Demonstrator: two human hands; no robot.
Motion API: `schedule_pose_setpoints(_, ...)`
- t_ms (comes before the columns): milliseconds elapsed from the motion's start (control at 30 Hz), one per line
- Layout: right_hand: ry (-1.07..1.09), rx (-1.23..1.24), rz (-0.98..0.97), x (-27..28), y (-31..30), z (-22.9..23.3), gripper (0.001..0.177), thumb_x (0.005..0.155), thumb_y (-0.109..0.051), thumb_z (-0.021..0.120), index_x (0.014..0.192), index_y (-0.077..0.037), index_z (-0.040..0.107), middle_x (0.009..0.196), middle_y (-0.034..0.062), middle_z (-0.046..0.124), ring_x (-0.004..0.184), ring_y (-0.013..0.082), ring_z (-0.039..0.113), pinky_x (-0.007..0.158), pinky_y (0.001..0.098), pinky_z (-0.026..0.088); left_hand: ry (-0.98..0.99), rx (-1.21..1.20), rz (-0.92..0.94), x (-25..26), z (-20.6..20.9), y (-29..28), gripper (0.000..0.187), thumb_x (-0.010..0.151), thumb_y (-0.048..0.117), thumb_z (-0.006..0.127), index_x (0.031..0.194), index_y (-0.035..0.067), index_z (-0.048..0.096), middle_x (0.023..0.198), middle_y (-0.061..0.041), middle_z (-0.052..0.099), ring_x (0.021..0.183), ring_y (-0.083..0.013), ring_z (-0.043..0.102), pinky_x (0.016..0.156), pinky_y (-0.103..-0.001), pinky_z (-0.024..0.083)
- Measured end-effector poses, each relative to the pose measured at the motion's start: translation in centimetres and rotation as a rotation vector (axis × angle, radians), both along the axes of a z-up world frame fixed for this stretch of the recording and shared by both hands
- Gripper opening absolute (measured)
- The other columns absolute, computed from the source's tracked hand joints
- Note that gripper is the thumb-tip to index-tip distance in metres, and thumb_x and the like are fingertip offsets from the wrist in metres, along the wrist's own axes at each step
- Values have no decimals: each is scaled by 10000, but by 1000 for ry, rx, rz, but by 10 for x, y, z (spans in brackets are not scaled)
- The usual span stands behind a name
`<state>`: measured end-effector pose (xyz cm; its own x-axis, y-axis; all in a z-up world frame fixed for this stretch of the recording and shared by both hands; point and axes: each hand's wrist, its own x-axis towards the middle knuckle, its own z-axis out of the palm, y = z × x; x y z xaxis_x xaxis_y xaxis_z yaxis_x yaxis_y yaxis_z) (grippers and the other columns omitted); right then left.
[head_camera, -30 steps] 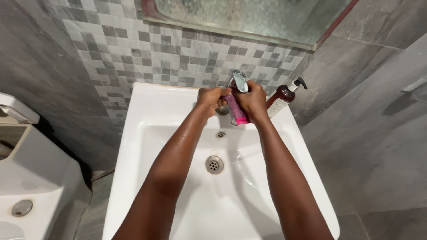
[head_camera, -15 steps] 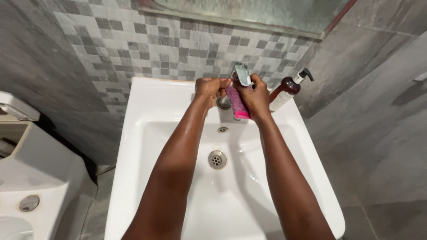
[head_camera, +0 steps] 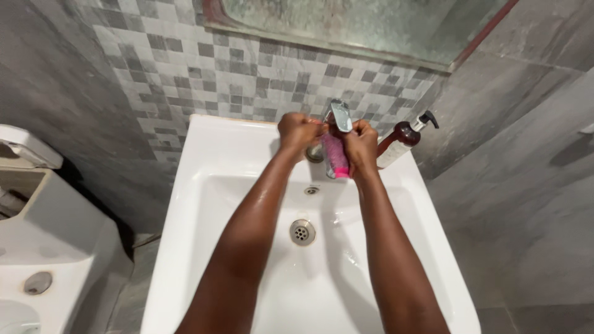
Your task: The person cleans a bathroom sink and faucet by applying soap from a bottle onto a sponge and scrubbing the surfaces of the faucet and the sink's rim.
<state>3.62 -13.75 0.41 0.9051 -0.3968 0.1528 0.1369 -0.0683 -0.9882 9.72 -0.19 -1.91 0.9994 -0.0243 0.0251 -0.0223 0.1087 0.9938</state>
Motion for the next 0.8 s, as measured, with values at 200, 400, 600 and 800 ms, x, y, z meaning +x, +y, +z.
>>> schedule_pose_setpoints(200,-29,-92,36,-1,-1,1,180,871,-68,806,845,-24,634,818,55,662,684,87,595,590,251,522,170,-183,-51,3,-4,4,111,779,-29,821,792,-43,712,779,-124,773,608,-142,684,478,-275,523)
schedule_pose_setpoints(400,115,296,92,2,-31,-13,127,822,-11,742,867,-33,625,796,75,675,673,164,646,609,297,557,-258,201,44,-8,11,-7,98,732,-65,808,811,-25,766,755,-119,777,625,-137,720,561,-260,562)
schedule_pose_setpoints(600,-121,-363,1,-13,14,28,578,722,-42,910,1152,-66,525,892,49,612,795,130,640,670,272,567,-160,87,21,-7,4,12,89,833,27,813,883,-7,748,811,-95,778,681,-145,731,589,-300,584)
schedule_pose_setpoints(800,-331,-216,258,-33,4,46,743,743,-69,918,1295,-116,423,978,34,635,892,114,683,775,250,608,-560,65,-7,-31,-3,18,123,881,-13,750,1002,-19,729,933,-105,771,828,-146,772,717,-265,641)
